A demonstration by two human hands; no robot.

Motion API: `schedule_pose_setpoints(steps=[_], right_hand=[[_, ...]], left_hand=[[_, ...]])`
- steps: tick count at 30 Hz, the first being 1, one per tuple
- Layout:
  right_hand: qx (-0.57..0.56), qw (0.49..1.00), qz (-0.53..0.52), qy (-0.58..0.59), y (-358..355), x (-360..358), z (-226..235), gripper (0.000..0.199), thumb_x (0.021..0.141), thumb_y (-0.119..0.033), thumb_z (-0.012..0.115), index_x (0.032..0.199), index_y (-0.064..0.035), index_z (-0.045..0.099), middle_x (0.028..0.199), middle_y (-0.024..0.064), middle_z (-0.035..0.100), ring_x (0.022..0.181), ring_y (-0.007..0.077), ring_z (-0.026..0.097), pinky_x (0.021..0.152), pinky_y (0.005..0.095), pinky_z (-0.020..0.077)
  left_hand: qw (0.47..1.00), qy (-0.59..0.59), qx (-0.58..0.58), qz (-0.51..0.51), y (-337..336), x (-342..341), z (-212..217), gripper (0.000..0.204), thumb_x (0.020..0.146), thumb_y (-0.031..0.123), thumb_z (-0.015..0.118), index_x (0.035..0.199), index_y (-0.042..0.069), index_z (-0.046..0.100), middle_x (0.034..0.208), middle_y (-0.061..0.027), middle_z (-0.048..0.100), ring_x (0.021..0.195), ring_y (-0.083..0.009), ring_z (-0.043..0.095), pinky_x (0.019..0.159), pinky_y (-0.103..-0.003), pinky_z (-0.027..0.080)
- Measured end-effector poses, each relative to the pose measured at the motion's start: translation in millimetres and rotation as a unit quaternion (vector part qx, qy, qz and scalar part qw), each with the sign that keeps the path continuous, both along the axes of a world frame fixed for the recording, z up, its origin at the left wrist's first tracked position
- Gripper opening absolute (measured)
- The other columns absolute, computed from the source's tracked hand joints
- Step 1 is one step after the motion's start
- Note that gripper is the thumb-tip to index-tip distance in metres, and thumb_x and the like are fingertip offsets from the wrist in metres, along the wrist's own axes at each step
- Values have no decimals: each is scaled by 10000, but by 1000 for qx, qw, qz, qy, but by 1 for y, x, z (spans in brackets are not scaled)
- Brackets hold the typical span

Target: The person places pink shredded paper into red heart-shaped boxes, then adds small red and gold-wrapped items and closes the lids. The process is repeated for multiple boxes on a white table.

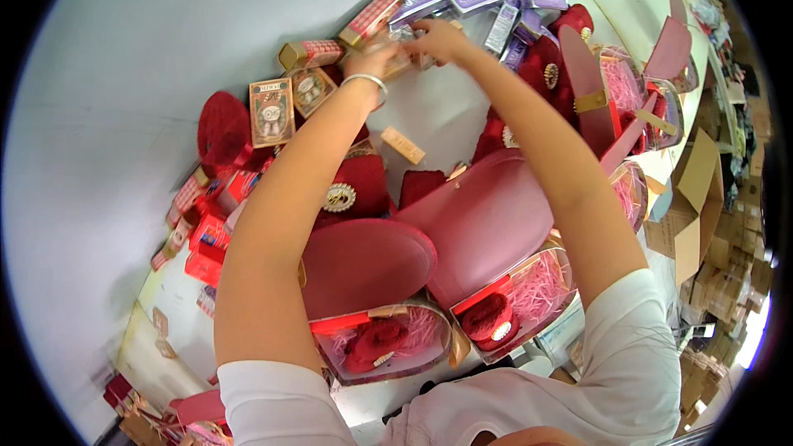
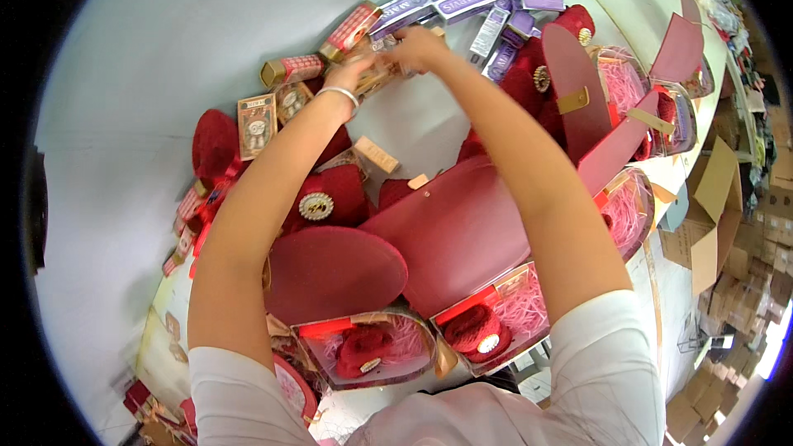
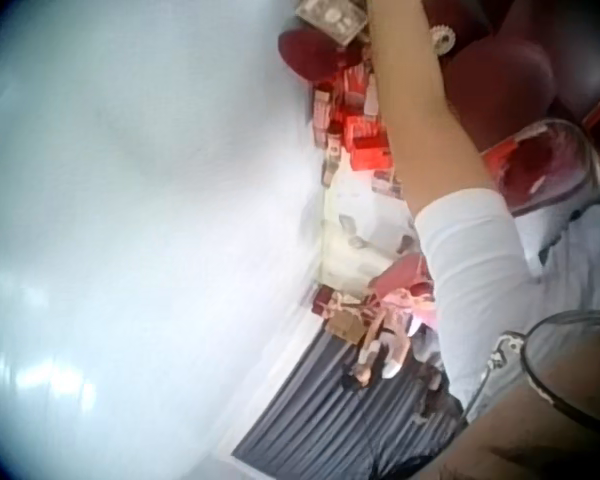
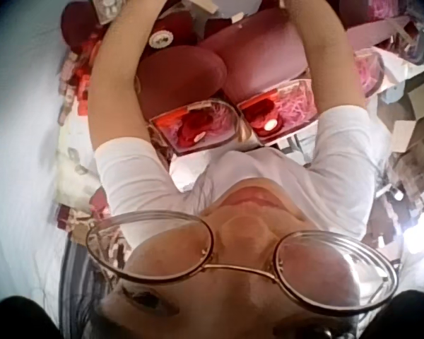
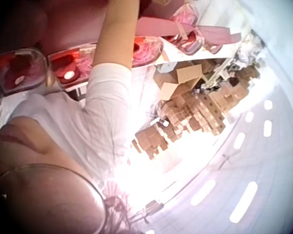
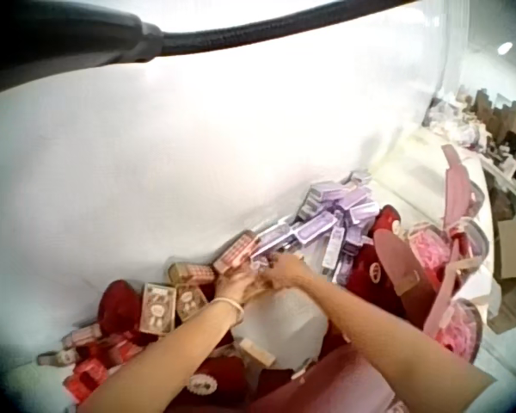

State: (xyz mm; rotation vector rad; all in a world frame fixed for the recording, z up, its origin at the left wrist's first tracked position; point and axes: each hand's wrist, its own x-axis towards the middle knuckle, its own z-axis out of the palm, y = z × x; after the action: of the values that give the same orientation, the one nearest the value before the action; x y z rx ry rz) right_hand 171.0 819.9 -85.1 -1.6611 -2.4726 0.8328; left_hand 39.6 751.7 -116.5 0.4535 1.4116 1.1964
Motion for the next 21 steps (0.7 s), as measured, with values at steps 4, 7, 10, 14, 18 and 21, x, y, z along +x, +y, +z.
schedule_pose_setpoints(steps=[4, 7, 10, 14, 18, 21], right_hand=[[-131, 991, -16, 25, 20, 10, 11, 405, 638, -390, 629, 898, -80, 627, 724, 89, 614, 512, 202, 583, 450, 306, 501], [-86, 994, 52, 35, -22, -24, 40, 384, 649, -378, 626, 876, -69, 629, 703, 81, 607, 518, 186, 586, 436, 303, 494], [-178, 977, -4, 113, -28, 11, 11, 366, 684, -317, 613, 923, -41, 606, 707, 92, 605, 524, 172, 589, 444, 298, 495], [-338, 900, -71, 265, -66, 8, 11, 321, 735, -185, 577, 981, 20, 557, 772, 102, 611, 573, 170, 596, 501, 291, 512], [-446, 818, -54, 359, -111, 5, 42, 430, 779, -306, 582, 1113, -51, 494, 989, 113, 590, 863, 233, 598, 792, 348, 468], [-402, 870, -26, 285, -118, -1, 55, 398, 785, -249, 575, 1125, -59, 493, 992, 76, 590, 908, 206, 583, 777, 337, 472]], left_hand=[[996, 16, -69, 57, 19, 18, 11, 465, 662, 89, 669, 1070, -43, 489, 1029, -143, 558, 892, -227, 568, 733, -346, 463], [986, 62, -77, 132, 4, -27, -25, 389, 717, 104, 649, 1056, -20, 507, 1002, -117, 575, 857, -229, 587, 691, -365, 491], [989, -81, -108, 56, -6, -2, 8, 383, 735, 188, 638, 1063, 33, 517, 1016, -106, 577, 828, -224, 591, 684, -364, 486], [983, -182, -17, 20, -26, -1, 19, 372, 725, 233, 638, 1067, 147, 521, 1014, -94, 574, 856, -234, 566, 703, -445, 466], [995, -37, -91, -2, -34, 7, 80, 539, 611, 220, 715, 1085, 116, 480, 986, -102, 554, 838, -257, 576, 686, -435, 477], [993, 100, -25, -64, -77, -5, 136, 563, 601, 250, 723, 1085, 105, 475, 966, -95, 562, 846, -244, 574, 713, -401, 484]])
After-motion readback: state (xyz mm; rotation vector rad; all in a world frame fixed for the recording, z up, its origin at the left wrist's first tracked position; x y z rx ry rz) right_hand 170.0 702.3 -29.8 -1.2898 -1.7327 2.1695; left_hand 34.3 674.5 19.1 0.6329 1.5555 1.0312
